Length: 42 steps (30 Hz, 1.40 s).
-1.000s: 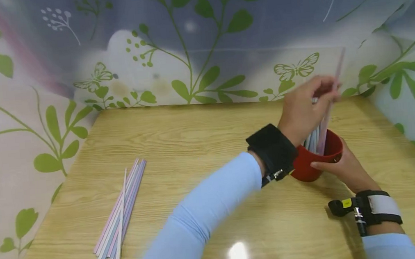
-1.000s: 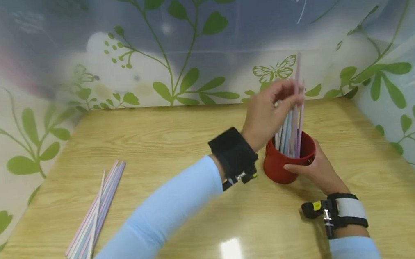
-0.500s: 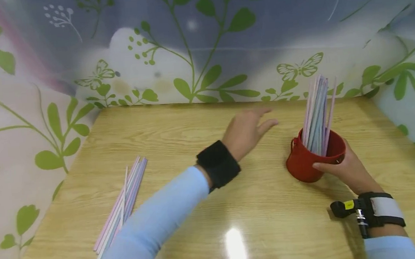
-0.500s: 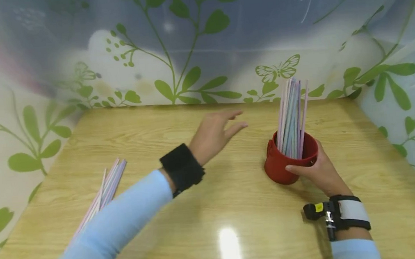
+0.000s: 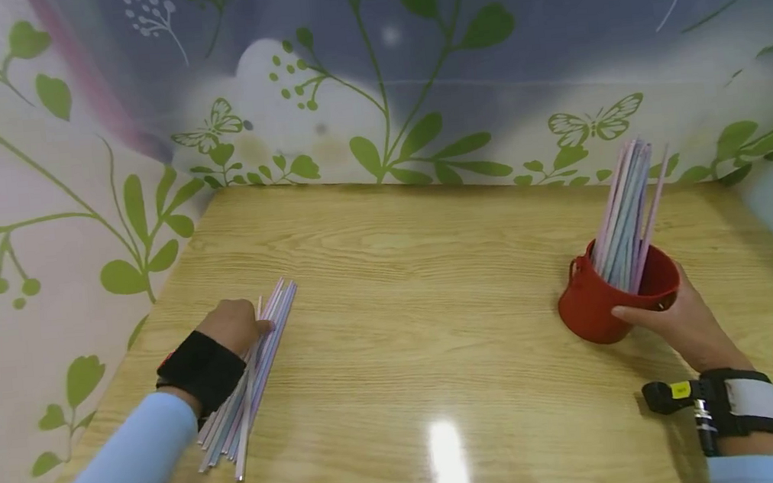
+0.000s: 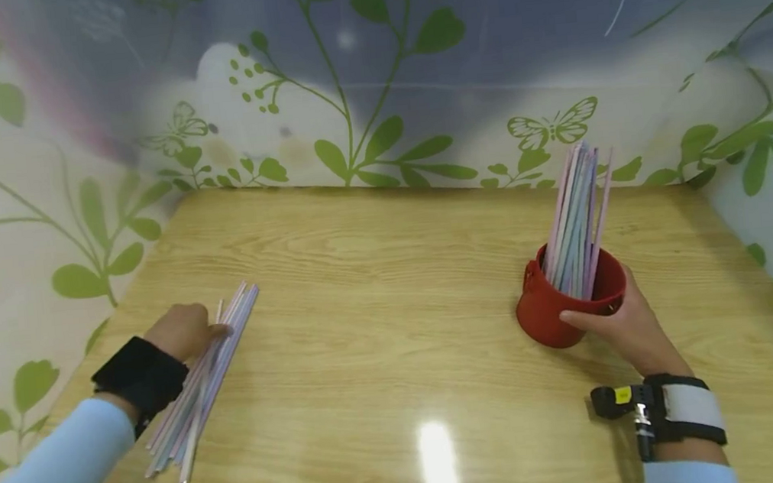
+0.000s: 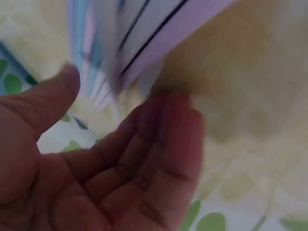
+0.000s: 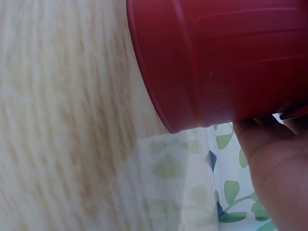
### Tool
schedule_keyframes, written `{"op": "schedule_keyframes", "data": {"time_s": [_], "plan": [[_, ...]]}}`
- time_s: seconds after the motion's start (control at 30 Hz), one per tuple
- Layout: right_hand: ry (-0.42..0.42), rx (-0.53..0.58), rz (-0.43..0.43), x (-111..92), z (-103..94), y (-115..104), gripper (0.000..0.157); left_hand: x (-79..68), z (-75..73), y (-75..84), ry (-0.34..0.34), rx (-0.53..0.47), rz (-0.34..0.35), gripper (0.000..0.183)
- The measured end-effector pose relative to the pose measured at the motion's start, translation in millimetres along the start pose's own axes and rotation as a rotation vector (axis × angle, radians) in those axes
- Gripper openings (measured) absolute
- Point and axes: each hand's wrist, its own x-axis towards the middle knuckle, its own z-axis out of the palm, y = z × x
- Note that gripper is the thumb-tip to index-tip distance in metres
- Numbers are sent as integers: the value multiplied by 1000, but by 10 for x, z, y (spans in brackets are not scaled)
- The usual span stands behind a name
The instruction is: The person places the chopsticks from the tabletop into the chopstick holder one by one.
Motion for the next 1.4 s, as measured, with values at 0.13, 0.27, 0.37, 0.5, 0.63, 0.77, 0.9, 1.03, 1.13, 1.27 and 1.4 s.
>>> {"op": "schedule_keyframes", "data": {"time_s": [0.13, 0.27, 0.37, 0.5, 0.63, 0.77, 0.9, 1.03, 1.13, 1.27, 1.4], "plan": [[5, 34, -10, -6, -6, 22, 80, 3, 83, -43, -9, -40, 0, 32], [5, 45, -8, -28, -6, 31, 80, 40, 116, -48, -15, -88, -2, 32], [10, 35, -3, -42, -13, 27, 81, 53, 122, -55, -27, -127, 11, 37], [10, 36, 7, -46, -21, 17, 81, 45, 26, -36, -22, -160, 48, 37], [14, 28, 14, -51, -34, 23, 82, 27, -357, 191, 50, -262, 118, 24], [22, 44, 10, -56, -37, 32, 81, -38, -994, 836, 357, -540, 352, 17], [18, 64, 13, -40, -24, 12, 82, -143, -1509, 1797, 785, -901, 869, 21], [-6, 90, 9, 11, -9, -38, 84, -206, -1505, 2745, 816, -983, 1217, 21], [-22, 111, -7, 44, 8, -51, 84, -170, -1146, 3315, 684, -845, 1191, 22], [-44, 133, -55, 78, 55, -55, 79, -60, -539, 3700, 488, -631, 1058, 22], [-28, 110, -83, 36, 59, -32, 78, 21, -160, 3810, 368, -493, 928, 20]]}}
